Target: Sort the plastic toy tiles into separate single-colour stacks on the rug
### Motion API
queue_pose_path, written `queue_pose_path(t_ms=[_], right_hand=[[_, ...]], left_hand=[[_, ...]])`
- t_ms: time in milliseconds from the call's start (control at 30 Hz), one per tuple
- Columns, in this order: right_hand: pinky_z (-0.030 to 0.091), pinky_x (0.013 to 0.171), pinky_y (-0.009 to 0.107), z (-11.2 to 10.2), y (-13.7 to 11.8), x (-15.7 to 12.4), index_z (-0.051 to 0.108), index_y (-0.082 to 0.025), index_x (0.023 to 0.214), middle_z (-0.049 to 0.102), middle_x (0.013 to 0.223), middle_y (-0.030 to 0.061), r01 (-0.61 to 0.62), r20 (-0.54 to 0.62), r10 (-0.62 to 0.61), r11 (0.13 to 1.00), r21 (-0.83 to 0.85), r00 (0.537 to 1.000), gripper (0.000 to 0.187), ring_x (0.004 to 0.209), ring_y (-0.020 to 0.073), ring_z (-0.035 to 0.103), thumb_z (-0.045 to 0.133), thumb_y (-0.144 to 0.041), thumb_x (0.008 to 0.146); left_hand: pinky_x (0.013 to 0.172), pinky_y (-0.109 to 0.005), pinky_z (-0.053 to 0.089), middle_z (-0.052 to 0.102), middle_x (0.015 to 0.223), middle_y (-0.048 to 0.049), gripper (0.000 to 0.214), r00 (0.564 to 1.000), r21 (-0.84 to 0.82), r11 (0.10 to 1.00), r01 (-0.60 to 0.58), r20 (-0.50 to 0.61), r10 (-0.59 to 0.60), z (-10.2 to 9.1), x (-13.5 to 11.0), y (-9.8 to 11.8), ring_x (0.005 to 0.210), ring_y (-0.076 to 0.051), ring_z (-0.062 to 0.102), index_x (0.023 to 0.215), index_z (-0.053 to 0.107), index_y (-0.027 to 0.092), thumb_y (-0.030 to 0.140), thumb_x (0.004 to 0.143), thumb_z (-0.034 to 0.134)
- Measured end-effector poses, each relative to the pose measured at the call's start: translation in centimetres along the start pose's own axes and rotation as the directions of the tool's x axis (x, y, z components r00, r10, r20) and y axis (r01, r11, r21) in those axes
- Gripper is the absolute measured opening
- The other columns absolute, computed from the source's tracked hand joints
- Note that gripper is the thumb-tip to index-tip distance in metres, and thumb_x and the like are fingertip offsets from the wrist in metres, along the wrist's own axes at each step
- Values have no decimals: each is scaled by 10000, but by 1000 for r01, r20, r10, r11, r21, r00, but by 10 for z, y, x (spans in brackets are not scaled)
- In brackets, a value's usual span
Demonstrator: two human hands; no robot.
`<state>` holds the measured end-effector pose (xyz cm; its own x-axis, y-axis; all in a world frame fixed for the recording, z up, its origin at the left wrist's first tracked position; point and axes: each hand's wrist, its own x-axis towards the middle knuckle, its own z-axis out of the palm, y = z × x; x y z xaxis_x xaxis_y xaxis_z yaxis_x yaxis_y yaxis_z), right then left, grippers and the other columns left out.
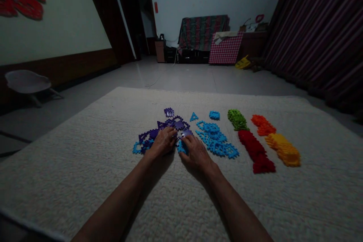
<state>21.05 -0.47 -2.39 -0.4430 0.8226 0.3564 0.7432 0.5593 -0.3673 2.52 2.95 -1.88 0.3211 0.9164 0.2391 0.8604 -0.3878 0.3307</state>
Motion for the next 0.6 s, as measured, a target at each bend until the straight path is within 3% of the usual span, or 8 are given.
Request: queue_pose_path(t_ms=[100,200,400,467,533,600], right_hand=[[447,980,390,8,-11,-4,591,-173,1213,595,1208,120,-60,-9,59,998,-28,998,376,1104,250,547,595,-260,847],[456,961,388,16,-21,-1,586,-182,1217,604,1171,114,-124,-46,124,992,-2,991,378,1086,250,556,601,-289,854],[471,963,408,32,-37,1,559,-182,1233,579,1145,126,-188,-249,219,972,145,943,397,1068,258,567,592,-299,855],[477,975,420,36,-37,1,541,-174,1246,558,1159,140,-144,-309,199,971,193,930,432,1097,269,553,605,-285,833],[486,974,437,39,-37,3,532,-182,1236,545,1149,138,-85,-356,164,970,229,920,457,1098,277,546,628,-264,797],[501,951,447,44,-40,10,538,-195,1199,543,1111,124,-22,-375,116,969,246,920,455,1062,277,552,648,-248,761]], left_hand=[[1097,-446,393,571,1383,-116,370,997,-42,999,-15,-70,12,3,-20,-3,1334,-256,458,1225,633,202,133,879,526],[1070,-428,427,610,1318,-133,352,987,-100,994,41,-152,-56,0,-29,-15,1262,-251,529,1180,659,181,113,873,502],[1075,-401,440,657,1230,-125,363,923,-149,970,193,-308,-231,-19,-49,-51,1172,-235,594,1144,669,180,110,876,433],[1088,-429,426,641,1251,-125,320,928,-101,985,140,-334,-166,-24,-63,-60,1209,-255,568,1127,670,199,155,868,489],[1102,-479,403,604,1310,-119,318,947,-14,1000,-21,-320,16,-27,-77,-66,1283,-292,504,1120,667,227,180,817,581],[1093,-517,402,590,1316,-116,309,934,46,993,-113,-336,122,-28,-88,-69,1306,-310,473,1102,666,244,190,803,613]])
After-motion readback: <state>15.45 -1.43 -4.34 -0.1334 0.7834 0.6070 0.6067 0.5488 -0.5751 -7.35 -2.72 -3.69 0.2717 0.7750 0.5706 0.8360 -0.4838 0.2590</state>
